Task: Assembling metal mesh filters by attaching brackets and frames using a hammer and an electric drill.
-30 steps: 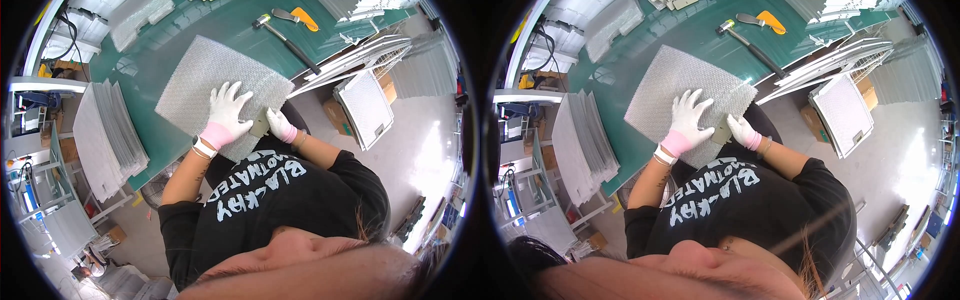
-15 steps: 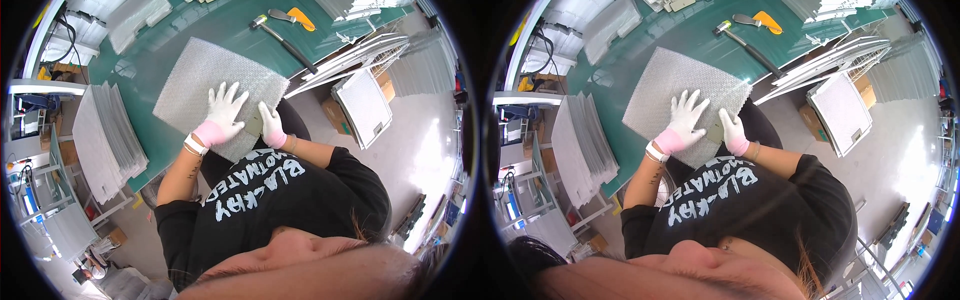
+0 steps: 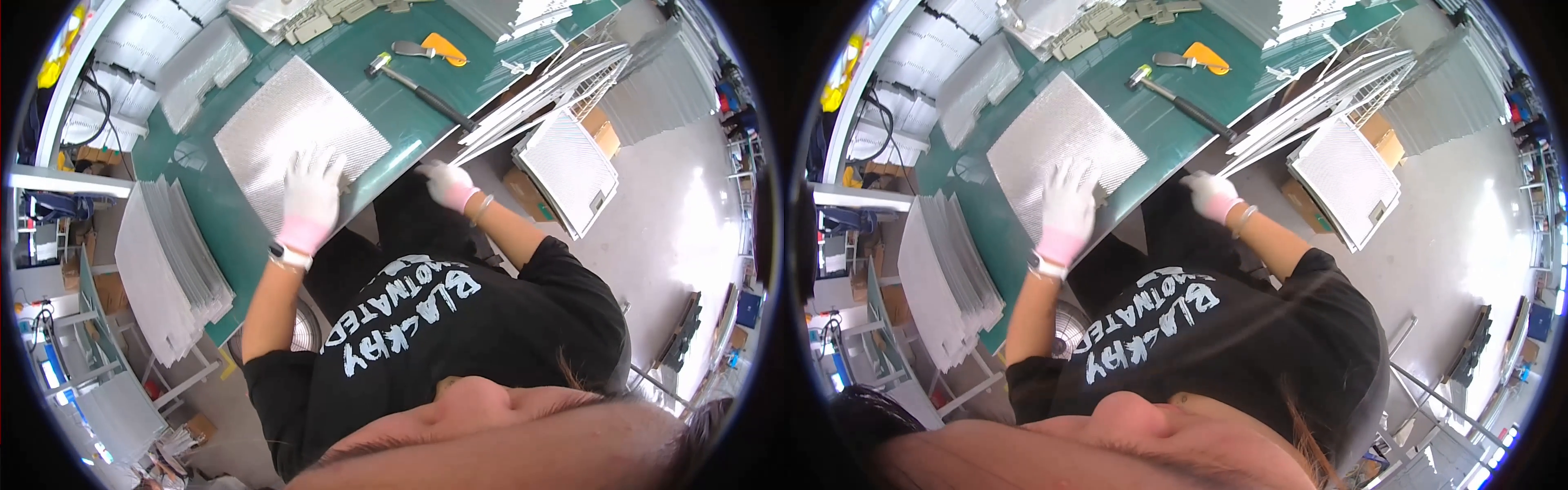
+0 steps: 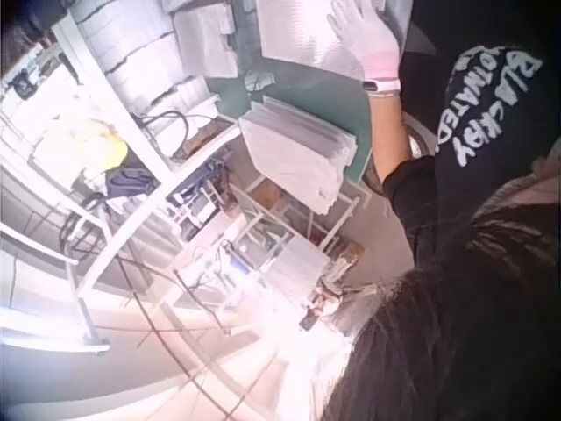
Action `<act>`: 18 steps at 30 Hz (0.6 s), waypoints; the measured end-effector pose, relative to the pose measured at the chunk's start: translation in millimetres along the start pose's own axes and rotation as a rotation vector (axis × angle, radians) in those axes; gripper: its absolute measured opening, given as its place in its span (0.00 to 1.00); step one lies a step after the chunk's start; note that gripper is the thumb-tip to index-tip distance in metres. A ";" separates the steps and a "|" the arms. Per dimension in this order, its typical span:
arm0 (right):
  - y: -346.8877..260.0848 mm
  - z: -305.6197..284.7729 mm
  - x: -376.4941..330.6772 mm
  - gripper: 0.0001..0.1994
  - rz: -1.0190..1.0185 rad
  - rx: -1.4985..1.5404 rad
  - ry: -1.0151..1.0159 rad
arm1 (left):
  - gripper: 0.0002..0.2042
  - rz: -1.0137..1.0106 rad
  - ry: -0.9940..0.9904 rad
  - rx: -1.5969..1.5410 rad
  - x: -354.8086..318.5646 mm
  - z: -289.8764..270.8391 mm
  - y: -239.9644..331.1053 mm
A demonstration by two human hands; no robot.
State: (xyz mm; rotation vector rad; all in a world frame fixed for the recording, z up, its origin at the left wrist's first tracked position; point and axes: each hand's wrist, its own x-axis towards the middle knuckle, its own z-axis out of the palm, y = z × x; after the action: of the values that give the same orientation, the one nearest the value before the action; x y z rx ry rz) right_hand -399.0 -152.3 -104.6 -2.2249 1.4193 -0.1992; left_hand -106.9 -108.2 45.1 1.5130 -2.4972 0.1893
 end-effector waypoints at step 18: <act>-128.6 -47.4 -57.8 0.11 -1.301 0.436 0.318 | 0.14 -0.595 0.135 -1.210 -27.7 54.6 95.8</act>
State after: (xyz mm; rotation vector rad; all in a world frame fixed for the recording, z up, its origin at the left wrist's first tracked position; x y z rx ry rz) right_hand -338.3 -72.9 5.6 -2.3997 -0.1922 -1.1698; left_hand -185.7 -52.1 -14.5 1.4133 -1.3616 -1.0479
